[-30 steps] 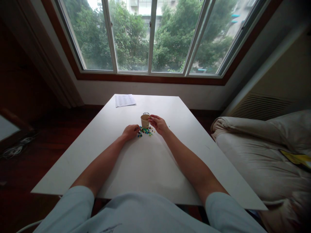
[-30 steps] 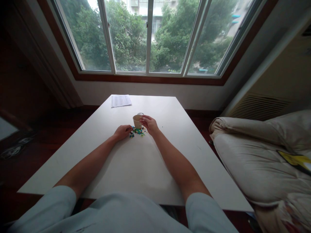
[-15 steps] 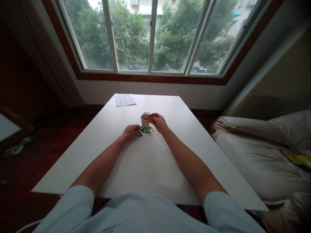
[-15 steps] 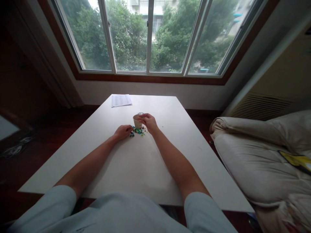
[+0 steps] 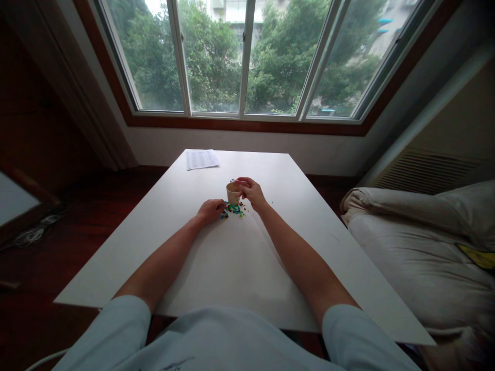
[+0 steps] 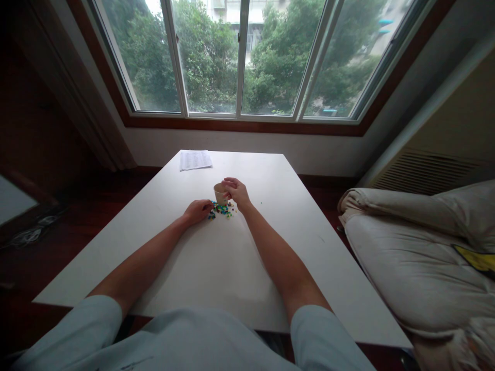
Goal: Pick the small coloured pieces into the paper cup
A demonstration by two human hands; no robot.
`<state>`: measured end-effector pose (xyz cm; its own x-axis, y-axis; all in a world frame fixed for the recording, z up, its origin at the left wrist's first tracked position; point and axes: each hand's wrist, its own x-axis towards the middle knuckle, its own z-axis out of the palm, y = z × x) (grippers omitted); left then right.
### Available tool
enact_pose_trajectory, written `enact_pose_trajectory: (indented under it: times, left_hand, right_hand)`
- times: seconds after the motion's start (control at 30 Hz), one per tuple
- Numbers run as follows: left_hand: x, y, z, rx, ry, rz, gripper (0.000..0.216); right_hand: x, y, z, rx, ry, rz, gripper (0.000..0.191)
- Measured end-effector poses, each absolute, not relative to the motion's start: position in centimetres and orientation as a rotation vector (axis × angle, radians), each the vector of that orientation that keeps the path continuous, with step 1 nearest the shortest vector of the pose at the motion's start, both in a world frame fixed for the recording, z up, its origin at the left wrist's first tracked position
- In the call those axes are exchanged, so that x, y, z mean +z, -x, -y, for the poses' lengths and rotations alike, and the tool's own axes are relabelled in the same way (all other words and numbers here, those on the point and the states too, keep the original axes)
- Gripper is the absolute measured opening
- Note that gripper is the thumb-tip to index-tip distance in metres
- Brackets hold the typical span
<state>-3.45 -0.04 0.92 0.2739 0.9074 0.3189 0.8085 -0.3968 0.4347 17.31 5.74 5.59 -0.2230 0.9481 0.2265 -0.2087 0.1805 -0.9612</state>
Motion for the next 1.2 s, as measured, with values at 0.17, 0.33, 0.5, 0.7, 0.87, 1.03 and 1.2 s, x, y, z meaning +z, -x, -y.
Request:
enact_pose_trajectory:
  times: [0.17,0.33,0.5,0.7,0.87,1.03,1.2]
  left_hand:
    - [1.2,3.3,0.2,0.753,-2.364,-1.634,0.025]
    - [1.0,3.1,0.2,0.703,-2.407,-1.642,0.027]
    - [0.7,2.5,0.3,0.675,-2.442,-1.61,0.027]
    - [1.0,2.0,0.7,0.679,-2.431,-1.648,0.029]
    - [1.1,2.0,0.9,0.724,-2.379,-1.661,0.03]
    - [1.1,2.2,0.9,0.752,-2.354,-1.697,0.027]
    - [1.1,2.4,0.9,0.797,-2.329,-1.714,0.026]
  right_hand:
    - [5.6,-20.8,-7.5,1.016,0.92,1.368,0.026]
    - [4.3,-27.0,-9.4,0.517,1.466,1.606,0.02]
    - [1.6,-31.6,-10.6,0.344,1.907,1.803,0.018]
    - [0.0,-31.7,-10.7,0.315,1.939,1.974,0.021]
    - [-0.2,-29.6,-9.6,0.18,1.819,2.078,0.015]
    - [-0.4,-26.7,-7.6,0.116,1.533,2.202,0.015]
    - [-0.2,-24.4,-6.2,0.161,1.376,2.289,0.016]
